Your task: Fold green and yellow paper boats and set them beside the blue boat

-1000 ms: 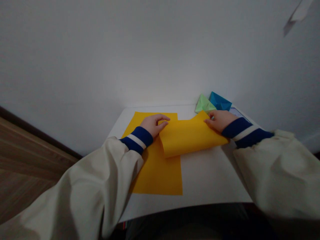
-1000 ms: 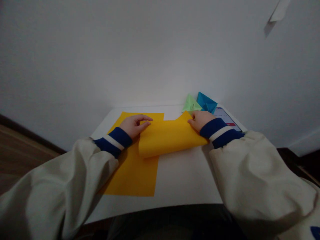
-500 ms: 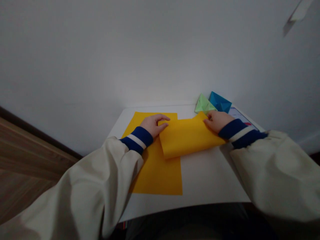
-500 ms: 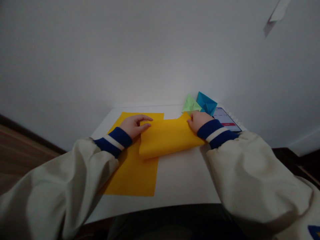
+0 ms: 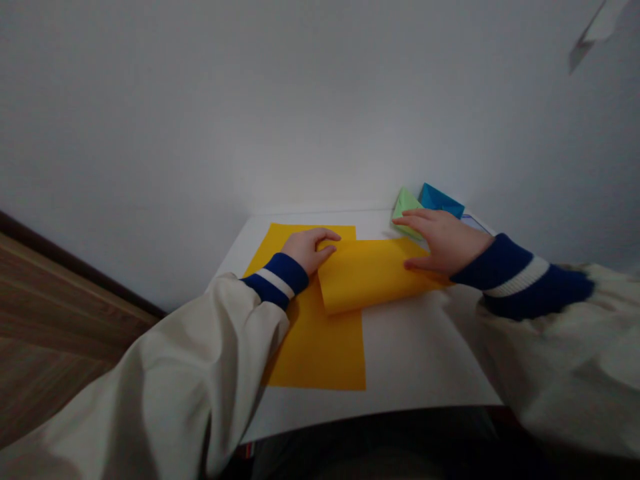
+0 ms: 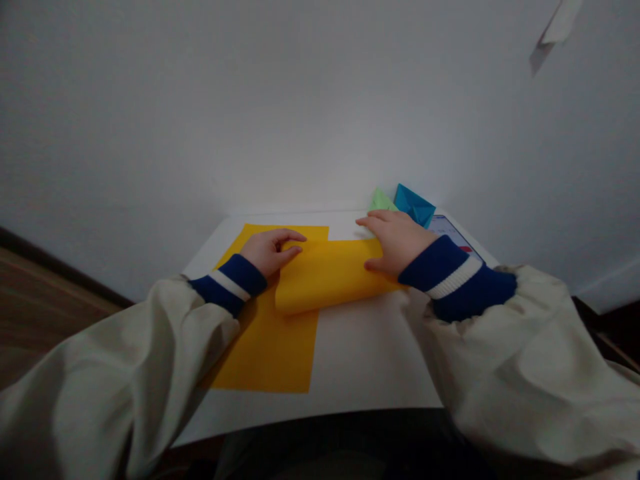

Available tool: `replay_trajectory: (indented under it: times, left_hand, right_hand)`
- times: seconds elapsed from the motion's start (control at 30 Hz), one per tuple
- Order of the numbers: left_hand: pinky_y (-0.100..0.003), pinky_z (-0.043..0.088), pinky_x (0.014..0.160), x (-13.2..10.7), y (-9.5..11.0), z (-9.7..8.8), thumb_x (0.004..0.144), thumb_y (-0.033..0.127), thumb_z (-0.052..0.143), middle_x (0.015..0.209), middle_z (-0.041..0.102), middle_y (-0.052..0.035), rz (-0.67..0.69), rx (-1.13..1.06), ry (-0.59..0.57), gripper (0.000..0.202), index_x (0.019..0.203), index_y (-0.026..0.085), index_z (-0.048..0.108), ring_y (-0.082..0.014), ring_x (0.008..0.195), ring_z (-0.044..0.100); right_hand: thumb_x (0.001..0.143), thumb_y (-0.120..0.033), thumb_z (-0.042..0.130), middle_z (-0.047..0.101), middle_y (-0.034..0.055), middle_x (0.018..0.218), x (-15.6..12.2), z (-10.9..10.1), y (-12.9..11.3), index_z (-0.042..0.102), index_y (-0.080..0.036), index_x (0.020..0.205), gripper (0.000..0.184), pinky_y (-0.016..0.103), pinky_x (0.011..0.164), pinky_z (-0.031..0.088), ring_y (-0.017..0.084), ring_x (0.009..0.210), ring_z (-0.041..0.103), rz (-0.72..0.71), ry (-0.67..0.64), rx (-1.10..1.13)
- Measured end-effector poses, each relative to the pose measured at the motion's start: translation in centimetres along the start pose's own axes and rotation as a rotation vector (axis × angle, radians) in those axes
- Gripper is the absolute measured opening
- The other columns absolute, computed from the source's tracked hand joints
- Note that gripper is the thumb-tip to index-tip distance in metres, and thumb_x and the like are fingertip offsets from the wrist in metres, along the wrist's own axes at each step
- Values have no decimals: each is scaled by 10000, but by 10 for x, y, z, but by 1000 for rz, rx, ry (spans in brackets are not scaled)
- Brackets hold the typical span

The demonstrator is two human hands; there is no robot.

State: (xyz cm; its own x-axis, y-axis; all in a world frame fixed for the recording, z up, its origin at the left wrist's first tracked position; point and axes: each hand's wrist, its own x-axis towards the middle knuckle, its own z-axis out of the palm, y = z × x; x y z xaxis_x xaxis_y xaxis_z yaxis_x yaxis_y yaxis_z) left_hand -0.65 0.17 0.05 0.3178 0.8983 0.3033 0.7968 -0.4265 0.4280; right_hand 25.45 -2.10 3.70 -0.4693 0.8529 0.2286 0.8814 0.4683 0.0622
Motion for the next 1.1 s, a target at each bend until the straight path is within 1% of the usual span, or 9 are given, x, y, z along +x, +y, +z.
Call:
replay_trajectory:
  times: [0.07, 0.17, 0.33, 0.4, 0.5, 0.63, 0.8, 0.93, 1.1]
  left_hand:
    - [-242, 431, 702, 0, 3, -1, 794, 228, 578, 746, 638, -6, 47, -17, -4, 227, 997, 182, 668, -130, 683, 558]
    - [-232, 429, 686, -1, 8, -4, 800, 224, 567, 811, 658, -10, 139, -68, 1, 233, 1012, 194, 661, -117, 674, 548]
    - [-217, 413, 608, 0, 16, -5, 780, 230, 585, 942, 662, -23, 183, -163, 43, 292, 1068, 214, 628, -82, 569, 467]
    - [-214, 408, 580, 1, 17, -4, 765, 244, 605, 914, 659, -28, 149, -260, 43, 334, 1096, 204, 606, -79, 556, 461]
    - [-216, 428, 599, 2, 19, -1, 768, 256, 604, 835, 650, -40, 59, -524, 10, 363, 1116, 156, 576, -93, 615, 525]
    - [-220, 453, 610, 2, 21, 1, 778, 275, 585, 754, 624, -26, -96, -768, -7, 249, 966, 114, 618, -92, 637, 548]
    - [-205, 475, 561, 1, 22, 1, 736, 230, 629, 620, 566, 27, -255, -904, -20, 138, 810, 116, 608, -64, 542, 519]
    - [-191, 480, 530, 1, 26, 0, 710, 186, 656, 568, 550, 42, -324, -934, -59, 100, 755, 123, 592, -52, 502, 514]
    - [-202, 492, 536, 2, 28, -1, 682, 196, 693, 576, 561, 43, -319, -958, -80, 143, 767, 126, 602, -57, 506, 526]
  right_hand:
    - [646, -334, 671, 523, 143, 1284, 1, 1, -8, 560, -147, 1186, 582, 408, 1005, 370, 283, 1177, 486, -84, -14, 33]
    - [680, -285, 643, 521, 140, 1292, 5, 8, -20, 511, -128, 1234, 591, 404, 1000, 369, 260, 1176, 488, -160, 8, 117]
    - [807, -260, 514, 640, 91, 1126, 17, 19, -31, 584, -146, 1131, 350, 350, 930, 414, 207, 1019, 584, -164, 119, 242]
    - [843, -254, 461, 670, 67, 1058, 19, 19, -31, 622, -174, 1071, 291, 331, 868, 439, 199, 953, 609, -122, 131, 251]
    - [861, -259, 428, 693, 35, 993, 19, 15, -29, 655, -215, 1015, 278, 311, 794, 452, 192, 889, 629, -54, 143, 242]
    - [852, -294, 440, 701, 11, 985, 15, 8, -25, 671, -262, 997, 274, 300, 737, 452, 191, 860, 637, 42, 166, 199]
    - [831, -324, 467, 715, 5, 919, 11, 2, -24, 691, -281, 960, 261, 295, 663, 448, 197, 791, 645, 163, 175, 149]
    - [829, -320, 476, 716, 4, 922, 11, 5, -24, 687, -279, 971, 258, 286, 674, 453, 183, 789, 647, 116, 184, 172]
    - [852, -321, 451, 710, 1, 950, 12, 12, -26, 663, -280, 1009, 267, 285, 713, 453, 175, 835, 647, 2, 242, 208]
